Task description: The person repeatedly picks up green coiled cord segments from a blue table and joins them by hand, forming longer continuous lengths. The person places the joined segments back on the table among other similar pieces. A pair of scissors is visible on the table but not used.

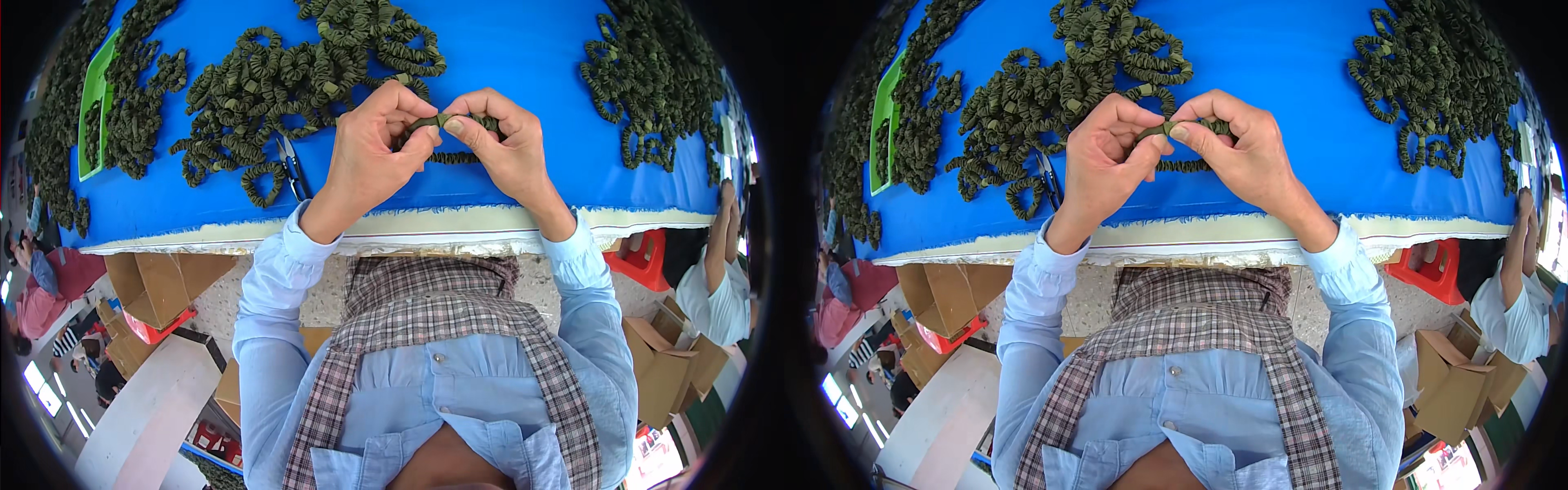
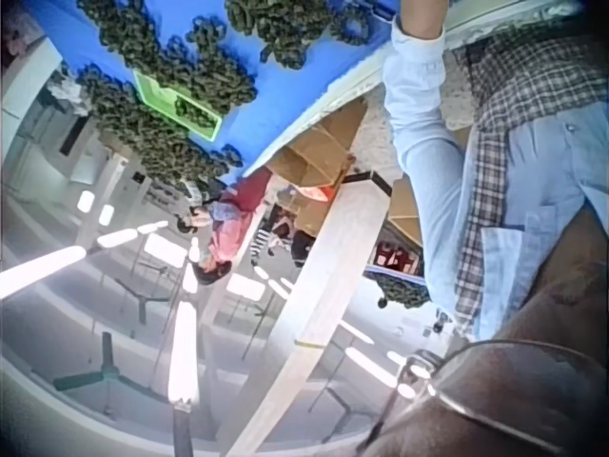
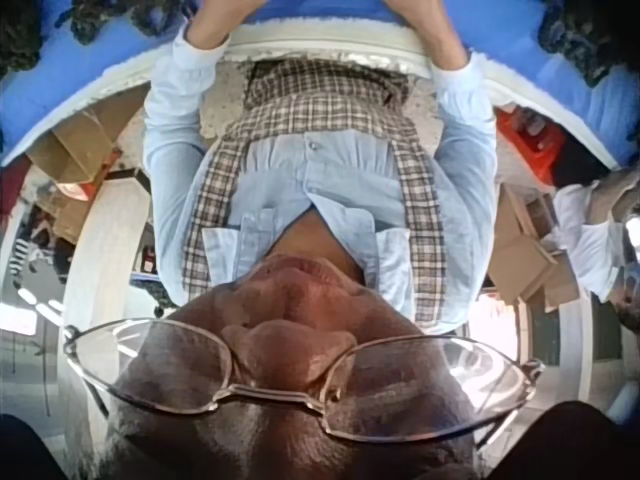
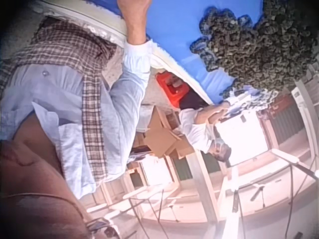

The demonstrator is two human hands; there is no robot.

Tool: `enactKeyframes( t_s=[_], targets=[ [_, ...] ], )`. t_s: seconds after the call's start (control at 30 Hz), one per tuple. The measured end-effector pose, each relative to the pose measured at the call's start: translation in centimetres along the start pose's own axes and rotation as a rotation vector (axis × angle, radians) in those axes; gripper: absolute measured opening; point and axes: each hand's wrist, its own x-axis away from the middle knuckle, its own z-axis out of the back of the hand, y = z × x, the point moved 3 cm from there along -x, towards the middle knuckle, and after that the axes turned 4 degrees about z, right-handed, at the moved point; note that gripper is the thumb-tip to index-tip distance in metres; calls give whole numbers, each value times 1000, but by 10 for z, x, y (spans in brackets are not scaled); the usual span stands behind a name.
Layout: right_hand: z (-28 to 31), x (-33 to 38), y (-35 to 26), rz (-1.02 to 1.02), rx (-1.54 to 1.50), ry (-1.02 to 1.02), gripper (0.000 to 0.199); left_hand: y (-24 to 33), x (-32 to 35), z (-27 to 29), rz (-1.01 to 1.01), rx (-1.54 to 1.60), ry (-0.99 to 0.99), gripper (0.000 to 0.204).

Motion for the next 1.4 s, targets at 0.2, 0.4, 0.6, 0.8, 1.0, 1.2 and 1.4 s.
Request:
enactKeyframes(
  t_s=[0.2,0.4,0.6,0.8,1.0,1.2,1.4],
  targets=[
    [-5,1,0,62,116,18,11,-5,-1,-5,36,19,67,17],
    [-5,2,-2,29,-72,13,19,8,1,-1,-115,-261,-66,38],
    [-2,0,-1,51,-173,54,24,1,1,-2,-198,-313,40,20],
    [-2,2,-4,15,-252,102,20,9,1,0,-253,-410,30,15],
    [0,2,-7,-12,-254,128,20,4,4,3,-257,-440,36,15],
    [3,0,-6,-38,-257,82,21,-7,1,6,-83,-211,19,15],
    [5,-6,4,92,-73,17,26,-18,-8,11,-168,76,31,21]
  ],
)
